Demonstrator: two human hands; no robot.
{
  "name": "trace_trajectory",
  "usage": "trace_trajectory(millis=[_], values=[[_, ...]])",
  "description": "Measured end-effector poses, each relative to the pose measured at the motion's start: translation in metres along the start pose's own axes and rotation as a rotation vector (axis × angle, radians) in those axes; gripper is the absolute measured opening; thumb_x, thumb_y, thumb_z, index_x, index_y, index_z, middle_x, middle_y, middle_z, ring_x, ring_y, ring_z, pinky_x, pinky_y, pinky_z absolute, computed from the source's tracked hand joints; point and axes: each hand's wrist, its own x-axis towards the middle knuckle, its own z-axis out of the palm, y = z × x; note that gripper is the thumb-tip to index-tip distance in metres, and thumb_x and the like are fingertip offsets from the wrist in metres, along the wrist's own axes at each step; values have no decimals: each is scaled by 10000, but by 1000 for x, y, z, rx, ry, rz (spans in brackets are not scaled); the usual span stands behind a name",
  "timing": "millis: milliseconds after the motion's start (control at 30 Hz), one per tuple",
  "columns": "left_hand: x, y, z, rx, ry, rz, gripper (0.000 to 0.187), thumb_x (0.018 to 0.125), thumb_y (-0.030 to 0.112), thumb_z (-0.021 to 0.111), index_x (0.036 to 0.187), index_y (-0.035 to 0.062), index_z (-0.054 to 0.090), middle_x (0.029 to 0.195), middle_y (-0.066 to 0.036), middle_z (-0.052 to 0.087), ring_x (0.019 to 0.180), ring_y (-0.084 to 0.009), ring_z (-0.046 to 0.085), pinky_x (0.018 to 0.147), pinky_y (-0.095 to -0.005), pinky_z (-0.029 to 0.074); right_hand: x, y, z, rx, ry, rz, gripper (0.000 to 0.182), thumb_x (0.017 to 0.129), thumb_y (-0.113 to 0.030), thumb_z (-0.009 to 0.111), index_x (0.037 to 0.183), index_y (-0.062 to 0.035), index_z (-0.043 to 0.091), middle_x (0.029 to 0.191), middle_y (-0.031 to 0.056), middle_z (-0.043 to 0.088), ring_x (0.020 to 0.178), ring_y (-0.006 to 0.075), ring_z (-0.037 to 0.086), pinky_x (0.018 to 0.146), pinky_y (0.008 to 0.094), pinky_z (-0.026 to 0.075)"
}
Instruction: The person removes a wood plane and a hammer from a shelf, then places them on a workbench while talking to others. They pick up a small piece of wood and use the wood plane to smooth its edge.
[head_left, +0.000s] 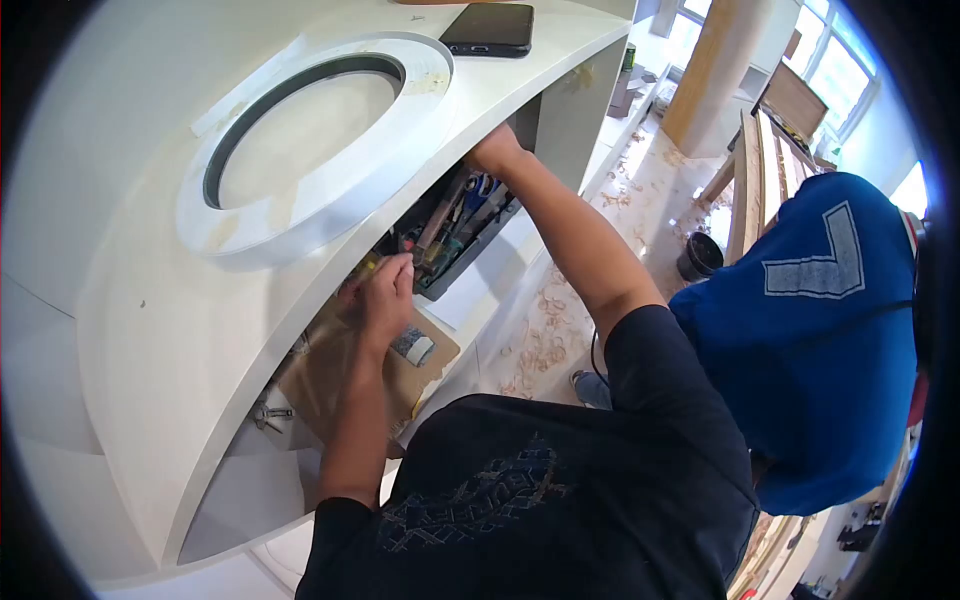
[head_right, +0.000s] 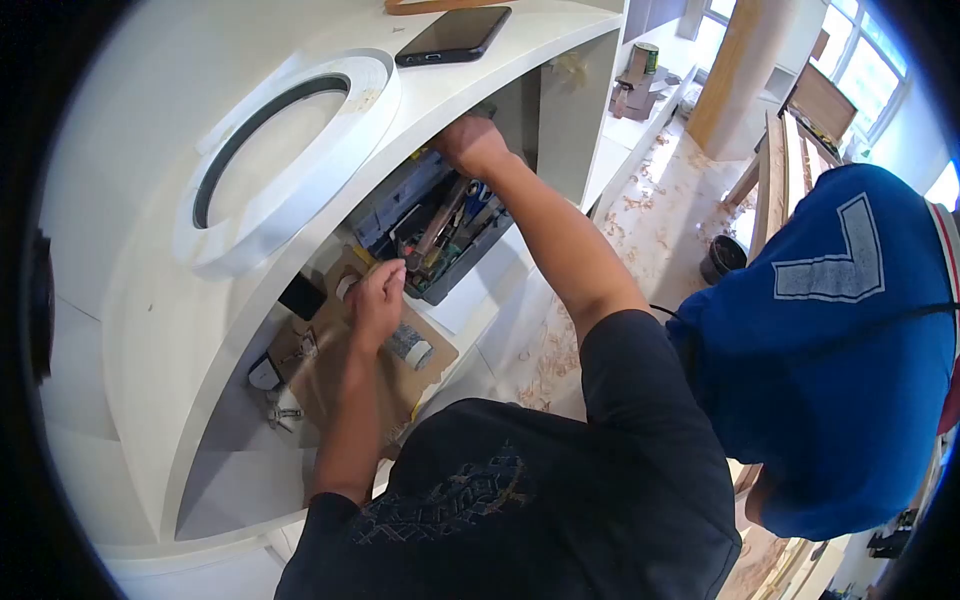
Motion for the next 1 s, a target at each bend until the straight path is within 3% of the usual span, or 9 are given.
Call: trace_trajectory(millis=[133,233,400,600,700,800,867,967,1000], values=[[24,-5,8,224,-20,-257,303,945,197,596,1177,9,642,1149,-180,668,1043,-341,648,884,-416,512,5,-1,9,70,64,-7,263,854,-196,595,1069,-83,696,1058,206,699,928,381,690,796,464,560],[44,9,21,401,-232,-190,288,925,212,622,1129,10,650,1133,-173,656,1065,-368,628,903,-433,501,5,-6,-3,56,24,-44,288,845,-170,585,1092,-64,688,1105,212,685,998,382,669,856,452,547],[69,10,57,530,-332,-109,333,882,194,656,1165,34,588,1118,-186,649,1083,-382,625,934,-538,440,11,-8,-30,47,-89,-119,330,850,-174,590,1140,-38,671,1181,222,656,1107,384,621,951,441,502],[69,-9,68,447,-253,-97,343,869,160,651,1188,38,608,1122,-187,639,1088,-377,613,953,-549,407,19,-10,-42,130,-96,-108,356,873,-211,606,1180,-37,652,1222,222,637,1151,386,592,992,438,474],[45,0,60,411,-70,54,353,871,131,639,1210,35,607,1114,-184,626,1099,-371,586,944,-536,411,16,-15,-41,262,-150,19,370,875,-214,610,1200,-41,643,1235,224,630,1166,388,583,1007,433,465],[39,26,37,325,-164,-12,352,876,104,623,1219,25,602,1116,-175,609,1109,-370,560,949,-507,416,12,-14,-38,363,-229,137,381,868,-204,613,1214,-45,639,1235,224,630,1168,386,585,1016,425,461],[25,33,29,414,-191,50,353,878,98,618,1222,19,598,1129,-169,599,1107,-372,557,950,-492,421,7,12,0,291,-149,9,385,862,-195,615,1216,-47,639,1235,221,632,1168,382,587,1019,420,461],[-9,54,7,392,-239,112,373,886,101,611,1249,17,586,1165,-166,576,1121,-377,545,955,-490,424,8,6,-8,254,5,-130,390,851,-181,617,1219,-53,640,1259,212,622,1189,378,575,1025,421,459],[-22,62,1,347,-299,79,379,889,102,607,1257,20,582,1172,-170,574,1128,-380,542,960,-492,423,9,0,-22,150,-130,-85,404,848,-180,622,1234,-61,633,1286,205,607,1210,382,558,1034,423,452]])
